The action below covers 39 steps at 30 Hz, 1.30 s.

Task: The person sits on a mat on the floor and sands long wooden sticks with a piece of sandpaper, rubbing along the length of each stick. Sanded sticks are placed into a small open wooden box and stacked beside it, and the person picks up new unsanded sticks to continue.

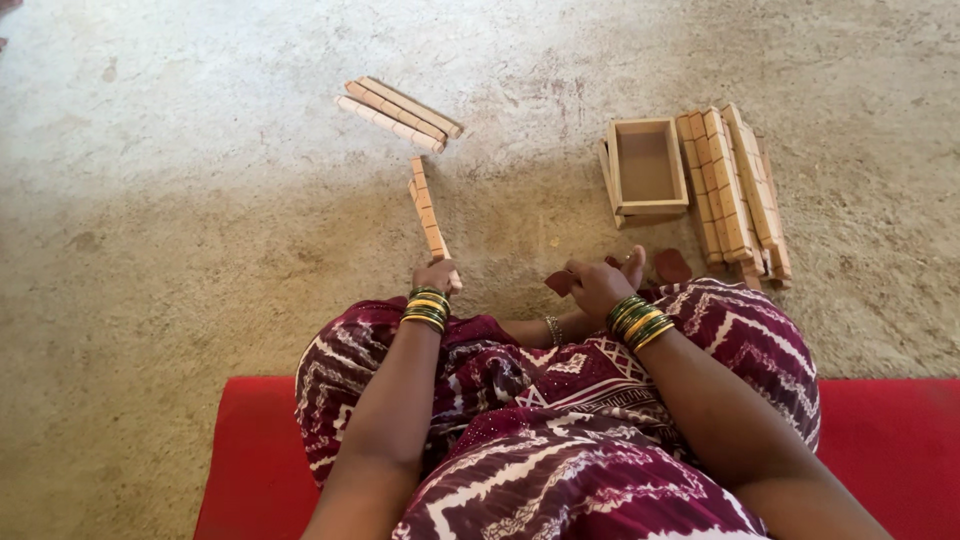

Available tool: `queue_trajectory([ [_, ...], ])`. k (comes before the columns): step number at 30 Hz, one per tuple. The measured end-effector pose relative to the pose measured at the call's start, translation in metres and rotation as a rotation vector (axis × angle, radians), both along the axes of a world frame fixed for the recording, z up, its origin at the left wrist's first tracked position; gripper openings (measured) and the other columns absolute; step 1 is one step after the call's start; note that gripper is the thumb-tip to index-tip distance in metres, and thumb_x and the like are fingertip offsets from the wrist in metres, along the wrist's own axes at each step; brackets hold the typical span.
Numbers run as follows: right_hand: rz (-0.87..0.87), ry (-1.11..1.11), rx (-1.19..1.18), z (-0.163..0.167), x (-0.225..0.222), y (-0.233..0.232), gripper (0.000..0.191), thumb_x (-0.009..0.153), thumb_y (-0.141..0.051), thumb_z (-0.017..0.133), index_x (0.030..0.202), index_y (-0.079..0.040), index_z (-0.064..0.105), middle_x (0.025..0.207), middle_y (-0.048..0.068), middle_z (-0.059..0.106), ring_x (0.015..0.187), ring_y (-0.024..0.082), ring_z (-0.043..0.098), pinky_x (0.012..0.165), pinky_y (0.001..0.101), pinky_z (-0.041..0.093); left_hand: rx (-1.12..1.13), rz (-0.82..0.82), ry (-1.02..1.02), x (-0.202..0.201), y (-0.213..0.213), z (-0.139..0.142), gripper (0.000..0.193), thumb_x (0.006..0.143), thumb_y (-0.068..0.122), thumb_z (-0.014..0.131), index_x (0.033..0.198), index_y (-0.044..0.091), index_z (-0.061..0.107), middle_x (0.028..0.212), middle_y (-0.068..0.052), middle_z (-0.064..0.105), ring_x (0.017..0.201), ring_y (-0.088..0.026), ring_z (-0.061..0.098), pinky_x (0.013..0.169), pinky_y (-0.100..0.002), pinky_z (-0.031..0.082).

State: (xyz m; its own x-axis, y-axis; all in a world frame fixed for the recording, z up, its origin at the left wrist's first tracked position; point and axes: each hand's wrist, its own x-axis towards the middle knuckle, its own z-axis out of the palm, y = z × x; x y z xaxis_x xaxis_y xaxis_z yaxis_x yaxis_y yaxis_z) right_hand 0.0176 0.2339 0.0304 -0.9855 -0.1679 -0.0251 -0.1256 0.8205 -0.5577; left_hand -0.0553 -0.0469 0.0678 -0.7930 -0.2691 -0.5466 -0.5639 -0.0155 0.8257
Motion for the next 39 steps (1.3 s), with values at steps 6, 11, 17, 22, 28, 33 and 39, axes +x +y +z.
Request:
queue_trajectory([
  [6,-0.051,-0.033,0.033,-0.003,-0.004,0.0,0.024,0.084,-0.012,0.061,0.106,-0.006,0.067,0.095,0.02,0.074,0.094,0.036,0.071,0.089,0.0463,0.053,-0.376,0.186,-0.073,-0.006,-0.002,-0.013,0.034,0.089,0.011,0.071,0.115,-0.007,0.062,0.094,-0.021,0.072,0.079,-0.029,0.074,0.061,-0.035,0.057],
  [11,-0.003,0.177,0.005,-0.002,-0.004,0.001,0.024,0.074,-0.006,0.067,0.098,-0.002,0.066,0.102,0.022,0.07,0.096,0.038,0.069,0.087,0.0453,0.054,-0.5,0.436,-0.017,-0.007,0.003,-0.01,0.042,0.089,0.01,0.071,0.122,-0.007,0.053,0.095,-0.018,0.067,0.073,-0.025,0.068,0.058,-0.032,0.06],
  [17,-0.102,-0.092,-0.037,0.002,-0.007,-0.005,0.023,0.083,-0.013,0.071,0.105,-0.006,0.066,0.096,0.019,0.074,0.091,0.034,0.072,0.088,0.0443,0.055,0.425,0.058,0.243,0.012,0.0,-0.012,0.04,0.097,0.015,0.065,0.126,-0.012,0.058,0.078,-0.008,0.061,0.052,-0.012,0.054,0.04,-0.025,0.046],
  [22,-0.273,0.158,-0.216,0.001,-0.016,-0.006,0.016,0.083,-0.011,0.072,0.097,-0.004,0.069,0.092,0.016,0.076,0.087,0.027,0.075,0.076,0.0388,0.059,1.025,-0.271,0.01,0.05,0.002,-0.026,0.043,0.103,0.033,0.047,0.13,0.0,0.052,0.071,-0.002,0.057,0.047,-0.007,0.046,0.039,-0.02,0.039],
  [28,-0.754,-0.112,-0.907,0.006,-0.03,0.007,0.027,0.095,-0.009,0.058,0.117,-0.017,0.07,0.104,0.003,0.077,0.078,0.008,0.072,0.064,0.0281,0.059,1.134,-0.495,-0.072,0.077,-0.007,-0.038,0.04,0.108,0.027,0.045,0.13,-0.006,0.048,0.076,-0.003,0.057,0.05,-0.006,0.045,0.039,-0.019,0.037],
  [33,-0.669,0.163,-0.772,0.012,-0.037,0.018,0.027,0.092,-0.008,0.061,0.118,-0.007,0.067,0.104,0.013,0.076,0.083,0.019,0.073,0.066,0.0336,0.056,1.126,-0.542,-0.115,0.082,-0.018,-0.045,0.042,0.105,0.027,0.047,0.128,-0.007,0.053,0.073,-0.005,0.06,0.045,-0.005,0.046,0.037,-0.018,0.037],
  [39,-0.674,0.233,-0.382,0.005,-0.042,0.029,0.019,0.089,-0.012,0.071,0.106,-0.005,0.071,0.099,0.016,0.075,0.087,0.028,0.073,0.077,0.038,0.056,0.891,-0.449,-0.116,0.065,-0.014,-0.049,0.036,0.107,0.026,0.05,0.119,-0.008,0.051,0.08,-0.011,0.067,0.048,-0.009,0.052,0.039,-0.021,0.041],
])
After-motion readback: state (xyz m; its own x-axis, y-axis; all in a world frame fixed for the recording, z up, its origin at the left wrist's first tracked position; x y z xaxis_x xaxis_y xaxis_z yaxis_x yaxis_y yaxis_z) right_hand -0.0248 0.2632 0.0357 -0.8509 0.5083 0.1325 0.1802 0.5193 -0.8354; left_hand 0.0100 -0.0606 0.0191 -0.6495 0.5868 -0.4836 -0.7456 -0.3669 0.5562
